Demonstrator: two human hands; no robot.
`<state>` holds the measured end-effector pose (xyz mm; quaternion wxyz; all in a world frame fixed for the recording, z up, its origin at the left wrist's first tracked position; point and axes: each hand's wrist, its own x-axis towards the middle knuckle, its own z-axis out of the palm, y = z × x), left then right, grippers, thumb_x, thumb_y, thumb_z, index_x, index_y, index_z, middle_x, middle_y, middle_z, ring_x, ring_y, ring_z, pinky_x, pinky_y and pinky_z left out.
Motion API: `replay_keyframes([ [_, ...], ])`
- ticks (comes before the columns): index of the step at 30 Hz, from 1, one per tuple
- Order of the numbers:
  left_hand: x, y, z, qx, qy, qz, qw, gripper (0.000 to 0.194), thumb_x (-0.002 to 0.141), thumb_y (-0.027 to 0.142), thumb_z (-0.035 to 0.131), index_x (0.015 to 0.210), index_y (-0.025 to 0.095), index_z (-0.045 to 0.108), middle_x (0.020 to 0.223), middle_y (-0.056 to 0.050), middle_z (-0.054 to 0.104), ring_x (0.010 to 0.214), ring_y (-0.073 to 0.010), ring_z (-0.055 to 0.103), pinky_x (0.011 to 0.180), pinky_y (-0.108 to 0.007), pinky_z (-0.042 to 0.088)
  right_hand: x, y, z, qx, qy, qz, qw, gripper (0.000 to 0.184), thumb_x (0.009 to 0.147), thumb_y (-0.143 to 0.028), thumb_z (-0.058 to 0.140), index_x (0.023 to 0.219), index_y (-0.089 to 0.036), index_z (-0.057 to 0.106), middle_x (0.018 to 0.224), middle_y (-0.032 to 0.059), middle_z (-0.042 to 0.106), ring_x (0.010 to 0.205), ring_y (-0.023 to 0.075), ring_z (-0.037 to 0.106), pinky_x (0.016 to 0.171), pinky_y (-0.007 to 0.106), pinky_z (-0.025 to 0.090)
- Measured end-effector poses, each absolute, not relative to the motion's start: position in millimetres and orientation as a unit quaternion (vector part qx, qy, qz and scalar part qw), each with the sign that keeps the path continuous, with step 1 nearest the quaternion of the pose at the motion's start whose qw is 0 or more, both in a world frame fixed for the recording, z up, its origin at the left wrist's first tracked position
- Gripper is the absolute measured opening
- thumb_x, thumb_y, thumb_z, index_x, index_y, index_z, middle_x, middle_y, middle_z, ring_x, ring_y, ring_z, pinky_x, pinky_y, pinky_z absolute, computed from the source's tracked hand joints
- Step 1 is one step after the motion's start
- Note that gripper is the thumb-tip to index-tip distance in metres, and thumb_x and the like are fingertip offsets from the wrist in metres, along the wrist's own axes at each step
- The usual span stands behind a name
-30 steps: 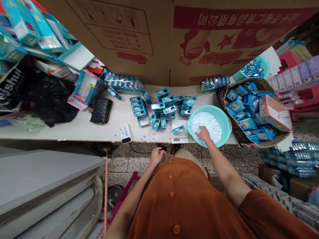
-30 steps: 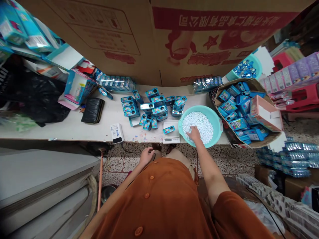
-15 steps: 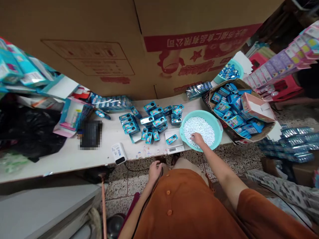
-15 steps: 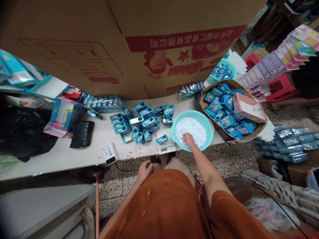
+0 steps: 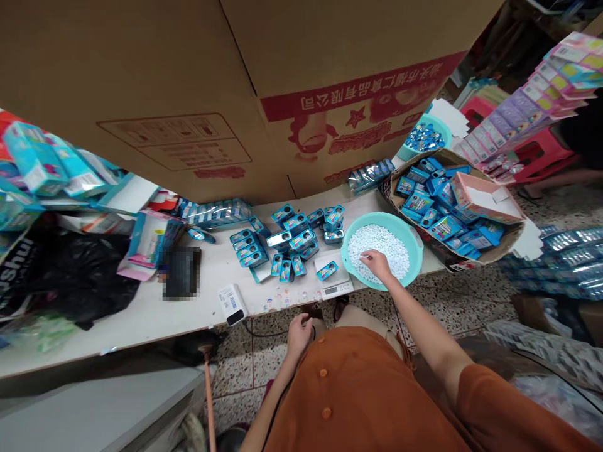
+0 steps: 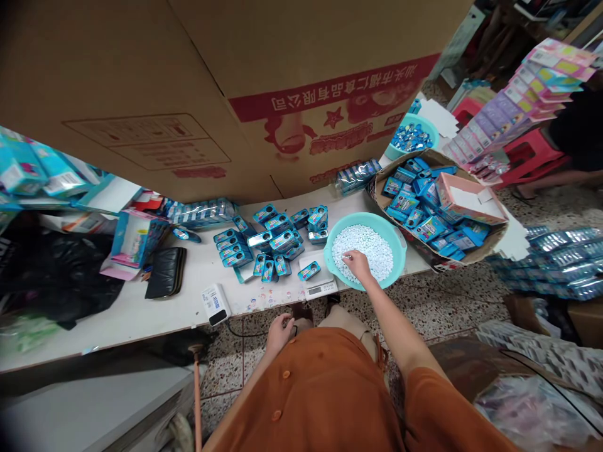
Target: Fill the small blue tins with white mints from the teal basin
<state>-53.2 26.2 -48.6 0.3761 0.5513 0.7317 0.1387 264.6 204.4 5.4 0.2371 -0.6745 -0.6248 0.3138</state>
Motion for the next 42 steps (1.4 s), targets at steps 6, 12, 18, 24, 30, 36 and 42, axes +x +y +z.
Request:
replay_keyframes([
  [6,-52,24,-52,0.56,0.723,0.14,0.381,0.025,0.079,0.03,0.051,0.091,0.013,0.065,0.093,-0.012,0.067,0.092,-0.0233,0.061,0.087,-0.038,0.047,221,217,30,-0.579,-0.695,0.349,0.244,0.011,0.075,-0.018,0.062,0.082,-0.019,0.07,0.085,0.0043,0.068,0.074,0.0143,0.06,0.073,0.026,0.046],
  [12,-54,19,-49,0.552,0.73,0.149,0.374,0.025,0.079,0.032,0.051,0.09,0.014,0.065,0.092,-0.012,0.067,0.09,-0.0237,0.061,0.085,-0.04,0.048,187,216,25,-0.527,-0.747,0.36,0.186,0.015,0.075,-0.014,0.062,0.087,-0.02,0.071,0.09,0.0047,0.067,0.081,0.0153,0.061,0.078,0.027,0.046],
  [18,-57,13,-46,0.543,0.741,0.153,0.366,0.022,0.078,0.029,0.052,0.089,0.015,0.065,0.091,-0.012,0.067,0.09,-0.0236,0.061,0.086,-0.039,0.048,178,217,21,-0.506,-0.779,0.348,0.128,0.018,0.075,-0.012,0.061,0.09,-0.018,0.071,0.093,0.0057,0.066,0.083,0.0157,0.06,0.079,0.026,0.045],
  [24,-55,11,-45,0.535,0.744,0.14,0.375,0.021,0.078,0.029,0.053,0.089,0.015,0.065,0.094,-0.011,0.067,0.093,-0.0231,0.06,0.088,-0.038,0.047,176,217,22,-0.517,-0.782,0.334,0.094,0.02,0.074,-0.012,0.061,0.09,-0.019,0.071,0.091,0.0045,0.064,0.079,0.0144,0.058,0.076,0.024,0.044],
  [30,-55,12,-42,0.532,0.746,0.136,0.376,0.021,0.079,0.029,0.053,0.09,0.016,0.064,0.093,-0.01,0.067,0.092,-0.0226,0.06,0.088,-0.038,0.047,173,216,21,-0.517,-0.781,0.334,0.103,0.021,0.074,-0.01,0.059,0.091,-0.017,0.07,0.091,0.005,0.063,0.078,0.0145,0.057,0.076,0.025,0.043],
  [36,-54,16,-40,0.532,0.746,0.134,0.377,0.021,0.078,0.029,0.053,0.091,0.017,0.065,0.094,-0.01,0.067,0.094,-0.0234,0.06,0.089,-0.04,0.047,173,218,23,-0.518,-0.777,0.343,0.107,0.022,0.073,-0.009,0.06,0.09,-0.019,0.07,0.09,0.0039,0.062,0.078,0.0144,0.057,0.076,0.025,0.044],
  [42,-53,18,-40,0.538,0.744,0.127,0.376,0.023,0.079,0.029,0.052,0.092,0.015,0.064,0.096,-0.011,0.067,0.094,-0.0233,0.06,0.089,-0.039,0.047,176,218,29,-0.527,-0.767,0.346,0.118,0.018,0.076,-0.01,0.059,0.088,-0.019,0.069,0.09,0.0038,0.062,0.077,0.0141,0.056,0.074,0.024,0.043],
])
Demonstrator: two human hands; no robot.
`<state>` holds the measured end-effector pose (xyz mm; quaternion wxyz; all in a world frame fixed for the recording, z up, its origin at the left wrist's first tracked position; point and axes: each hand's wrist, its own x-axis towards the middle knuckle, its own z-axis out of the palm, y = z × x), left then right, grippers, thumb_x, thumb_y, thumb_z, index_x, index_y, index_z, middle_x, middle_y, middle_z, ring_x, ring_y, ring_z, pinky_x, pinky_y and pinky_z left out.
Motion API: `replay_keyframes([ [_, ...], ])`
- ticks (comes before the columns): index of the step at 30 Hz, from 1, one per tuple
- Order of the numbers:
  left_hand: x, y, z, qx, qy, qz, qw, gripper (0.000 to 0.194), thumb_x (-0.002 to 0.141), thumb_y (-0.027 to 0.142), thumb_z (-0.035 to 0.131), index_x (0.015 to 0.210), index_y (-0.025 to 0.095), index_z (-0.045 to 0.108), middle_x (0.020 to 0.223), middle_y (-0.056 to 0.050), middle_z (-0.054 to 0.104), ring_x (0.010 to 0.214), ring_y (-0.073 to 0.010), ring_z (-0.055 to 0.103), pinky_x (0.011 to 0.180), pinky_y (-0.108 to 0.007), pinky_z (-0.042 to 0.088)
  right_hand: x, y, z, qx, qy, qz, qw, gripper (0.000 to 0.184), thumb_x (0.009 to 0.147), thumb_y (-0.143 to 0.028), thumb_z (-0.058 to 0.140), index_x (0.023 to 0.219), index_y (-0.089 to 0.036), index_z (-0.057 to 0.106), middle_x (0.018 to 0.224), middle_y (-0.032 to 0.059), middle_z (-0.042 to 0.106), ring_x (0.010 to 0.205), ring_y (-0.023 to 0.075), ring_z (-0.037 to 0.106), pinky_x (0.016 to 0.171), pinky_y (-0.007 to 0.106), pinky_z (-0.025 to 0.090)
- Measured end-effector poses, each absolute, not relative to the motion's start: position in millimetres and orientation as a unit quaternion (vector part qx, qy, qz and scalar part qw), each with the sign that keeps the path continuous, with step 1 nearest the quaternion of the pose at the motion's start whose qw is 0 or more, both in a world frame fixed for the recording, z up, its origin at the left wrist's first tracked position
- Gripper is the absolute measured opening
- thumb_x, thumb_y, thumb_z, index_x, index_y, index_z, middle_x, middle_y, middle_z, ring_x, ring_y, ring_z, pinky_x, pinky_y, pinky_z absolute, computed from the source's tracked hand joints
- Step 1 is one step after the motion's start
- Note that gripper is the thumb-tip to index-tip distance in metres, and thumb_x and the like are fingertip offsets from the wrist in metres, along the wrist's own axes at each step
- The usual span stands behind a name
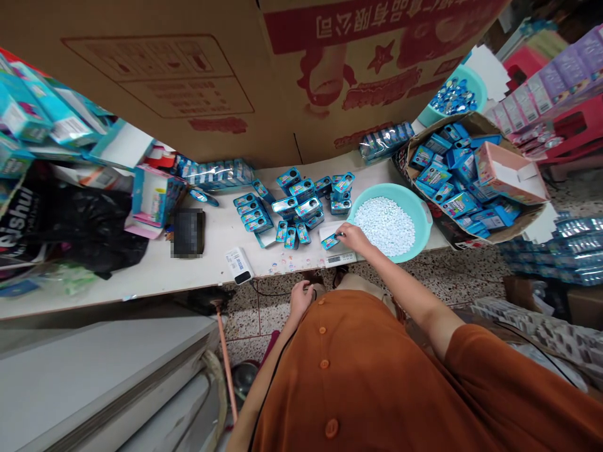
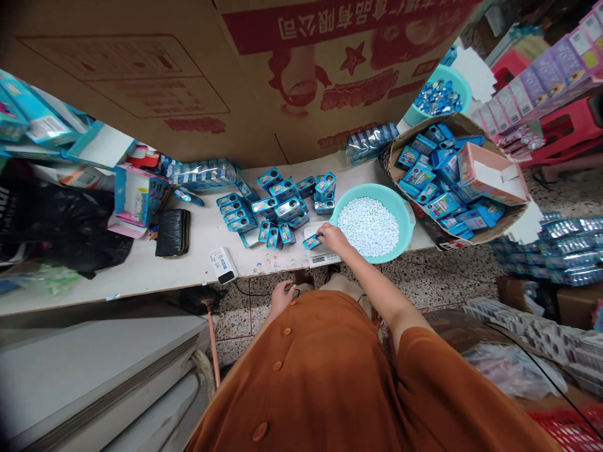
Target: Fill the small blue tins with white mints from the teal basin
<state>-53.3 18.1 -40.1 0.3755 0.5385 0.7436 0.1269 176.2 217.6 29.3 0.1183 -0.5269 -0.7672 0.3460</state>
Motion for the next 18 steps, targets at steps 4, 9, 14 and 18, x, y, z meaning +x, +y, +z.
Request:
replay_keyframes([
  [4,-53,18,-42,0.541,0.743,0.123,0.376,0.023,0.079,0.029,0.053,0.092,0.014,0.064,0.095,-0.012,0.066,0.094,-0.0238,0.06,0.088,-0.039,0.047,188,219,28,-0.551,-0.753,0.326,0.152,0.015,0.08,-0.015,0.055,0.087,-0.019,0.068,0.091,0.0042,0.062,0.078,0.0145,0.056,0.076,0.025,0.042],
  [9,-51,19,-41,0.539,0.745,0.119,0.376,0.021,0.079,0.028,0.054,0.091,0.015,0.065,0.094,-0.011,0.067,0.095,-0.0236,0.06,0.088,-0.039,0.047,222,222,12,-0.646,-0.694,0.268,0.169,0.018,0.082,-0.018,0.05,0.09,-0.018,0.067,0.092,0.0059,0.062,0.082,0.017,0.056,0.079,0.028,0.042],
  [14,-49,21,-39,0.544,0.74,0.118,0.379,0.021,0.079,0.028,0.053,0.091,0.015,0.065,0.096,-0.011,0.067,0.095,-0.0233,0.06,0.088,-0.038,0.047,258,210,-13,-0.71,-0.653,0.237,0.117,0.021,0.081,-0.022,0.053,0.096,-0.017,0.066,0.097,0.0092,0.061,0.093,0.0212,0.054,0.084,0.031,0.041],
  [18,-49,23,-38,0.546,0.739,0.12,0.377,0.021,0.078,0.029,0.053,0.09,0.016,0.065,0.095,-0.011,0.067,0.094,-0.0234,0.06,0.088,-0.039,0.047,272,193,-29,-0.726,-0.64,0.238,0.078,0.023,0.082,-0.024,0.052,0.099,-0.016,0.065,0.101,0.0101,0.061,0.096,0.0223,0.054,0.086,0.032,0.041],
])
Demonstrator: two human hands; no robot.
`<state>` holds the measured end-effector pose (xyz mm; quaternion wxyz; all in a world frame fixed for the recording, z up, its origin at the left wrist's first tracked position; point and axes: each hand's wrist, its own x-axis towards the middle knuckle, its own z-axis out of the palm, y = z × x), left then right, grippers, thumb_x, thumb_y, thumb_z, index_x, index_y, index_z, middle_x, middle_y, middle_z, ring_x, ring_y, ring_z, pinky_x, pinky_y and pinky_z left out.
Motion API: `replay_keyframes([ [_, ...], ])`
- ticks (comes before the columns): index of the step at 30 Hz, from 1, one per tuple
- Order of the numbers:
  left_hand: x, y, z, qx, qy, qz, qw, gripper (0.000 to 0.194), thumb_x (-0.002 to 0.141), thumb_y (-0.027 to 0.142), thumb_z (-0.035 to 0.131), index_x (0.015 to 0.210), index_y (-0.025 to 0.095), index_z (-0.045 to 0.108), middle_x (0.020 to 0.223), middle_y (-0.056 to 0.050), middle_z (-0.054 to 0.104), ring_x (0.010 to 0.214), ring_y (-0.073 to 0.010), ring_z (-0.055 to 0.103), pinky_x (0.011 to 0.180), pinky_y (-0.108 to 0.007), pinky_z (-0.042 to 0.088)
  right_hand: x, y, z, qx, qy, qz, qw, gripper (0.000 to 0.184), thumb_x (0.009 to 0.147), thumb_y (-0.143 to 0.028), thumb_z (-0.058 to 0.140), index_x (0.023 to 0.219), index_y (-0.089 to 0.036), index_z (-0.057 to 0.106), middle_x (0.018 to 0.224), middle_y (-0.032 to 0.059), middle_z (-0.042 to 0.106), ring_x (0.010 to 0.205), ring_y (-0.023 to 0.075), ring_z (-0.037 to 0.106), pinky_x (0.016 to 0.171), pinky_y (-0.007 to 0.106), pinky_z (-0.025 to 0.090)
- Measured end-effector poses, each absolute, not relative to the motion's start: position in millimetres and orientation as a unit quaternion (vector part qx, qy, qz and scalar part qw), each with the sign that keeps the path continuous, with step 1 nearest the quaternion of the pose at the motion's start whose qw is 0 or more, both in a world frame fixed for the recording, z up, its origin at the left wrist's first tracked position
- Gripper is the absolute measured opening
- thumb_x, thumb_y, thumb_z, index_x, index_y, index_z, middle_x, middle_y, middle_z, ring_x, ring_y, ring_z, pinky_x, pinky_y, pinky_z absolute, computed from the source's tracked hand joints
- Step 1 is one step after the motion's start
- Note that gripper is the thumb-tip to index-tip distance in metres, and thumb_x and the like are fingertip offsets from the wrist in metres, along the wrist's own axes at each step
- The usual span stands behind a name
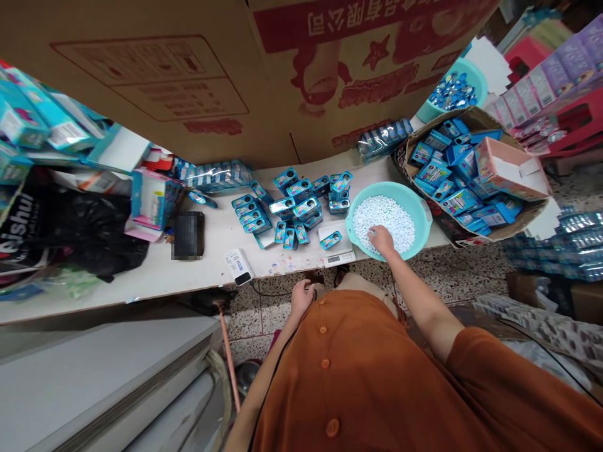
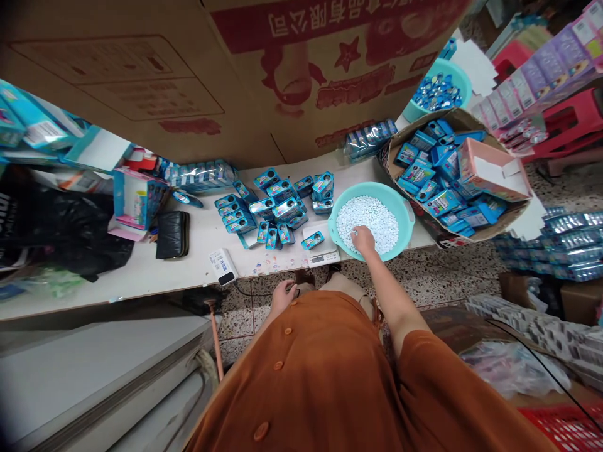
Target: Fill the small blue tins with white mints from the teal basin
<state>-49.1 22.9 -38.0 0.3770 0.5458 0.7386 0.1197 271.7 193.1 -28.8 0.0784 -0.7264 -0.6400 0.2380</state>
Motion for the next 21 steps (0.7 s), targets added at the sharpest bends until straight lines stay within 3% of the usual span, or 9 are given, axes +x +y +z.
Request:
replay_keyframes([
  [14,-48,29,-29,0.547,0.737,0.121,0.377,0.023,0.079,0.031,0.052,0.091,0.016,0.065,0.095,-0.01,0.067,0.094,-0.0234,0.06,0.088,-0.039,0.047,271,183,-35,-0.722,-0.635,0.27,0.052,0.028,0.084,-0.029,0.052,0.106,-0.016,0.063,0.105,0.0124,0.061,0.098,0.0238,0.054,0.081,0.031,0.041],
  [21,-46,77,-2,0.585,0.723,0.17,0.325,0.026,0.083,0.032,0.05,0.098,0.015,0.062,0.099,-0.012,0.064,0.099,-0.0248,0.057,0.092,-0.039,0.044,274,173,-37,-0.706,-0.655,0.253,0.096,0.028,0.084,-0.024,0.048,0.107,-0.015,0.062,0.106,0.0119,0.061,0.103,0.023,0.052,0.091,0.034,0.04],
])
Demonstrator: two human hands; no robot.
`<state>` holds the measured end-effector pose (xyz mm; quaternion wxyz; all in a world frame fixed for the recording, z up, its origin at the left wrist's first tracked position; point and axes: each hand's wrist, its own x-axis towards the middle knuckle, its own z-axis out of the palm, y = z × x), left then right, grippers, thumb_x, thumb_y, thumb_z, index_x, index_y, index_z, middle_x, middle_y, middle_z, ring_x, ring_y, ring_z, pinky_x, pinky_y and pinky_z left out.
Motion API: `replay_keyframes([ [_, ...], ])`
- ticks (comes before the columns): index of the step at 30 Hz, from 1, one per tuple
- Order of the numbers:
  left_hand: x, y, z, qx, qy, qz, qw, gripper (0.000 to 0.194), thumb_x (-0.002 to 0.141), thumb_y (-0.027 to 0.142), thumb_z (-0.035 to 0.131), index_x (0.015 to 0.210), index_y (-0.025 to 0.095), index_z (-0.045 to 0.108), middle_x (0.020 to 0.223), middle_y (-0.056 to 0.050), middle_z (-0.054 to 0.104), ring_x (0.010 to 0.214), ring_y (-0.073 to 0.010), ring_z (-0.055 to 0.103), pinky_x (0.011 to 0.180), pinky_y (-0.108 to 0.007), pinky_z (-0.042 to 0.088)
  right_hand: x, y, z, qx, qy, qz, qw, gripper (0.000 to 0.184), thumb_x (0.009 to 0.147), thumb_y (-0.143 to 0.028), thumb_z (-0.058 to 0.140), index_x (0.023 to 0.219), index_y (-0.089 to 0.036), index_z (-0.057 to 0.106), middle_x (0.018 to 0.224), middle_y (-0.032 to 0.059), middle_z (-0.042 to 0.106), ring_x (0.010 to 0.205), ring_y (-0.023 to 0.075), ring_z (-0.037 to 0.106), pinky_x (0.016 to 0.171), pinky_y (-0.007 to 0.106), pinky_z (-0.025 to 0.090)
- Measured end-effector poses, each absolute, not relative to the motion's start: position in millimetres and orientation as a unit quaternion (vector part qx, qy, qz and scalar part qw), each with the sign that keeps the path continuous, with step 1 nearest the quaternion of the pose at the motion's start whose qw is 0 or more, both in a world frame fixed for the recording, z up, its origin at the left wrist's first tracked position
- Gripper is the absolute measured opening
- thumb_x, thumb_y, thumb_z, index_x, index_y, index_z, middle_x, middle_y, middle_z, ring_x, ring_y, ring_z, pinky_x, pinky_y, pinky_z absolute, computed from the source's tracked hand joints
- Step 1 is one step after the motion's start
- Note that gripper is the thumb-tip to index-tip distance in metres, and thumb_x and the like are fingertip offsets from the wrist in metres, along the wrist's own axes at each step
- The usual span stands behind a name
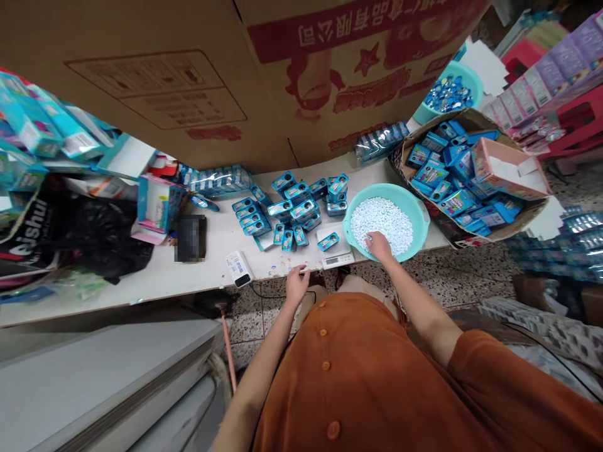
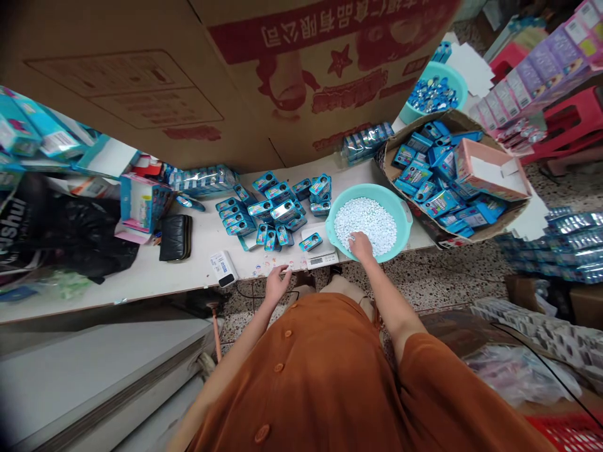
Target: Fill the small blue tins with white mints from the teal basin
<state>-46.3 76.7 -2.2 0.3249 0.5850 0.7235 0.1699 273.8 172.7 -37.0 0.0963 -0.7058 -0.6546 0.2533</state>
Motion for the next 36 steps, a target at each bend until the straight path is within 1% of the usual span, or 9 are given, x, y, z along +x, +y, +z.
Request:
replay_keyframes([
  [5,-22,121,24,0.674,0.673,0.2,0.23,0.048,0.081,0.037,0.057,0.123,0.014,0.048,0.12,-0.015,0.053,0.117,-0.0291,0.044,0.102,-0.044,0.034,276,159,-31,-0.69,-0.664,0.243,0.152,0.032,0.086,-0.022,0.042,0.11,-0.013,0.06,0.109,0.0141,0.059,0.107,0.0255,0.05,0.095,0.039,0.04],
  [7,-6,139,29,0.706,0.644,0.196,0.218,0.058,0.079,0.039,0.061,0.128,0.014,0.042,0.125,-0.016,0.048,0.121,-0.0305,0.039,0.104,-0.044,0.031,276,153,-26,-0.685,-0.666,0.244,0.166,0.032,0.086,-0.023,0.041,0.111,-0.013,0.059,0.109,0.0143,0.059,0.107,0.0257,0.05,0.095,0.04,0.04],
  [10,19,160,28,0.729,0.63,0.164,0.21,0.062,0.075,0.038,0.065,0.128,0.014,0.041,0.126,-0.018,0.046,0.12,-0.0321,0.039,0.102,-0.044,0.032,275,142,-20,-0.675,-0.671,0.248,0.18,0.032,0.087,-0.025,0.039,0.111,-0.014,0.058,0.107,0.0135,0.06,0.106,0.0252,0.051,0.095,0.041,0.041],
  [15,43,177,21,0.729,0.647,0.042,0.222,0.033,0.079,0.027,0.06,0.109,0.015,0.053,0.105,-0.014,0.057,0.102,-0.0295,0.051,0.087,-0.041,0.041,275,125,-15,-0.65,-0.69,0.246,0.203,0.032,0.088,-0.029,0.038,0.11,-0.016,0.057,0.106,0.013,0.06,0.105,0.0249,0.051,0.096,0.04,0.04],
  [17,40,173,23,0.732,0.644,0.027,0.221,0.026,0.08,0.024,0.058,0.104,0.015,0.054,0.102,-0.013,0.058,0.1,-0.0279,0.052,0.086,-0.039,0.041,277,119,-16,-0.646,-0.69,0.251,0.21,0.031,0.088,-0.03,0.039,0.11,-0.017,0.057,0.106,0.0129,0.06,0.105,0.0246,0.051,0.095,0.04,0.041],
  [22,-6,132,44,0.735,0.636,0.09,0.219,0.031,0.082,0.03,0.055,0.111,0.019,0.052,0.103,-0.009,0.059,0.099,-0.024,0.053,0.085,-0.035,0.043,284,108,-20,-0.659,-0.673,0.244,0.23,0.032,0.089,-0.036,0.039,0.108,-0.018,0.058,0.104,0.0123,0.061,0.102,0.0251,0.052,0.092,0.041,0.042],
  [28,-110,86,68,0.689,0.688,0.151,0.174,0.034,0.084,0.039,0.052,0.111,0.018,0.051,0.103,-0.009,0.059,0.099,-0.0233,0.055,0.087,-0.036,0.045,275,98,-17,-0.678,-0.652,0.2,0.273,0.032,0.089,-0.037,0.038,0.103,-0.016,0.059,0.1,0.0124,0.062,0.099,0.0242,0.053,0.09,0.042,0.043],
  [32,-170,100,67,0.675,0.715,0.135,0.124,0.034,0.084,0.038,0.051,0.11,0.017,0.052,0.099,-0.01,0.059,0.097,-0.0249,0.055,0.086,-0.037,0.045,257,90,-8,-0.696,-0.64,0.174,0.276,0.033,0.089,-0.037,0.039,0.103,-0.015,0.059,0.1,0.0132,0.062,0.099,0.0245,0.053,0.091,0.042,0.043],
  [36,-198,139,57,0.677,0.719,0.115,0.105,0.032,0.083,0.034,0.052,0.11,0.017,0.053,0.101,-0.01,0.06,0.097,-0.0247,0.055,0.085,-0.035,0.045,235,79,3,-0.712,-0.625,0.16,0.277,0.035,0.089,-0.039,0.039,0.103,-0.015,0.059,0.1,0.0139,0.062,0.099,0.0247,0.053,0.09,0.041,0.043],
])
